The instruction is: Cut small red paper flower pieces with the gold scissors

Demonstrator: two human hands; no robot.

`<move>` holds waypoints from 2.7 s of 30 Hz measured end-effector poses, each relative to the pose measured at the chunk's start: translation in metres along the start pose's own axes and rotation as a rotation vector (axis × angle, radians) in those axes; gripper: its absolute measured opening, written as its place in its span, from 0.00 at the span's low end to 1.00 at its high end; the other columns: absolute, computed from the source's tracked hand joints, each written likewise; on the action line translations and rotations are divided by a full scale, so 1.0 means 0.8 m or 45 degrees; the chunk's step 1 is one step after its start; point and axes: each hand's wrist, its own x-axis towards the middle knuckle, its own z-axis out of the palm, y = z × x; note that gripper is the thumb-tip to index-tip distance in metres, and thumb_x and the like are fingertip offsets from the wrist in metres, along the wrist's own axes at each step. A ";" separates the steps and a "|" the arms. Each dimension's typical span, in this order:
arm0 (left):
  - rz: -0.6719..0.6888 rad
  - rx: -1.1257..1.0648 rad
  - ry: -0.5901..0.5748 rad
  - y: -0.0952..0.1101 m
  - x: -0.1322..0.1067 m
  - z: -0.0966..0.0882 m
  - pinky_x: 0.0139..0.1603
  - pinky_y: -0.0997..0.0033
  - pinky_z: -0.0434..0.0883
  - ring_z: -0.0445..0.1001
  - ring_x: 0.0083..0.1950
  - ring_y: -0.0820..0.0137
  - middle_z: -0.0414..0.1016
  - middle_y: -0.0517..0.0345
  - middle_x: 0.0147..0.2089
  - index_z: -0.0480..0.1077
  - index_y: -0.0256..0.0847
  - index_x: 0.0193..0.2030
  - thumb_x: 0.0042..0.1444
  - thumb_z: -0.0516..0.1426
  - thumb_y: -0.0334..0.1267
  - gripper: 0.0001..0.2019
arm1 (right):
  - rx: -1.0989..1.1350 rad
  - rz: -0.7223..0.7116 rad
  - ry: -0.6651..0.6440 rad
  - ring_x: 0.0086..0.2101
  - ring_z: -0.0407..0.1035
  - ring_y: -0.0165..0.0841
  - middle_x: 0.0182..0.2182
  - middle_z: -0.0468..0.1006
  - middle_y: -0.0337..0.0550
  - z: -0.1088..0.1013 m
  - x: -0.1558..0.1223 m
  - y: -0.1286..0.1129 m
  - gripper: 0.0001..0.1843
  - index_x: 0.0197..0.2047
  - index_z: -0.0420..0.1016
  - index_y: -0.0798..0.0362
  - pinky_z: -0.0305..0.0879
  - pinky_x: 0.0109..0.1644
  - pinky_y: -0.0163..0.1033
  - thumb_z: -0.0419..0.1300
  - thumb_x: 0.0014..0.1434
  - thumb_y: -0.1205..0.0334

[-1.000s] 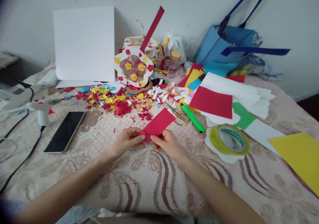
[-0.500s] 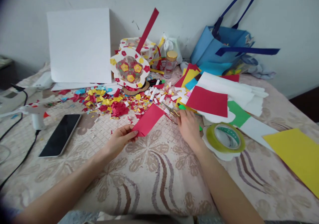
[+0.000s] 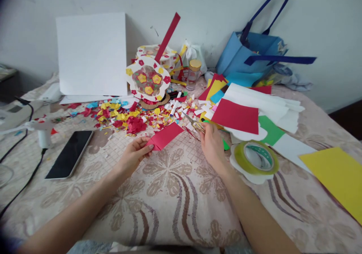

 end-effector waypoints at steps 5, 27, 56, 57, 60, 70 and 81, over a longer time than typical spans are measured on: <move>0.024 -0.023 -0.018 -0.002 0.002 -0.001 0.23 0.81 0.62 0.67 0.22 0.79 0.71 0.63 0.22 0.67 0.36 0.33 0.43 0.66 0.37 0.14 | 1.017 0.424 -0.155 0.28 0.66 0.30 0.31 0.70 0.40 0.002 -0.005 -0.023 0.13 0.41 0.66 0.50 0.63 0.30 0.37 0.57 0.56 0.53; -0.069 -0.122 0.033 -0.011 0.001 0.017 0.26 0.79 0.62 0.66 0.23 0.79 0.71 0.62 0.22 0.66 0.36 0.28 0.42 0.66 0.40 0.14 | 1.654 0.943 -0.101 0.22 0.61 0.23 0.22 0.65 0.29 -0.007 -0.017 -0.068 0.19 0.32 0.64 0.50 0.55 0.24 0.30 0.70 0.43 0.57; 0.167 -0.389 0.094 0.017 0.023 0.050 0.34 0.74 0.69 0.72 0.28 0.76 0.75 0.59 0.27 0.72 0.35 0.31 0.46 0.65 0.36 0.08 | 1.230 0.295 -0.741 0.28 0.60 0.31 0.30 0.64 0.38 -0.013 -0.061 -0.099 0.18 0.42 0.62 0.49 0.58 0.30 0.35 0.59 0.52 0.50; 0.179 -0.393 0.103 0.020 0.024 0.047 0.34 0.75 0.69 0.72 0.27 0.76 0.74 0.60 0.27 0.72 0.35 0.31 0.46 0.64 0.35 0.08 | 1.214 0.253 -0.799 0.28 0.59 0.31 0.31 0.64 0.38 -0.017 -0.062 -0.100 0.17 0.43 0.60 0.49 0.58 0.30 0.36 0.57 0.54 0.49; 0.179 -0.423 0.130 0.026 0.027 0.041 0.34 0.75 0.69 0.71 0.27 0.77 0.73 0.61 0.26 0.71 0.35 0.30 0.47 0.64 0.35 0.07 | 1.162 0.195 -0.963 0.27 0.57 0.31 0.30 0.62 0.38 -0.026 -0.063 -0.102 0.16 0.45 0.59 0.49 0.57 0.29 0.35 0.52 0.58 0.48; 0.031 -0.571 0.143 0.031 0.022 0.044 0.41 0.69 0.73 0.76 0.30 0.73 0.77 0.57 0.27 0.71 0.34 0.29 0.45 0.64 0.34 0.07 | 1.093 0.285 -1.056 0.20 0.48 0.26 0.19 0.57 0.31 -0.024 -0.067 -0.107 0.25 0.37 0.62 0.52 0.45 0.23 0.33 0.47 0.59 0.37; -0.112 -0.508 0.043 0.022 0.007 0.059 0.37 0.71 0.75 0.77 0.30 0.72 0.78 0.55 0.29 0.70 0.35 0.29 0.45 0.65 0.35 0.08 | 1.092 0.320 -0.985 0.20 0.53 0.27 0.19 0.58 0.32 -0.010 -0.068 -0.104 0.30 0.34 0.63 0.52 0.50 0.24 0.33 0.44 0.56 0.31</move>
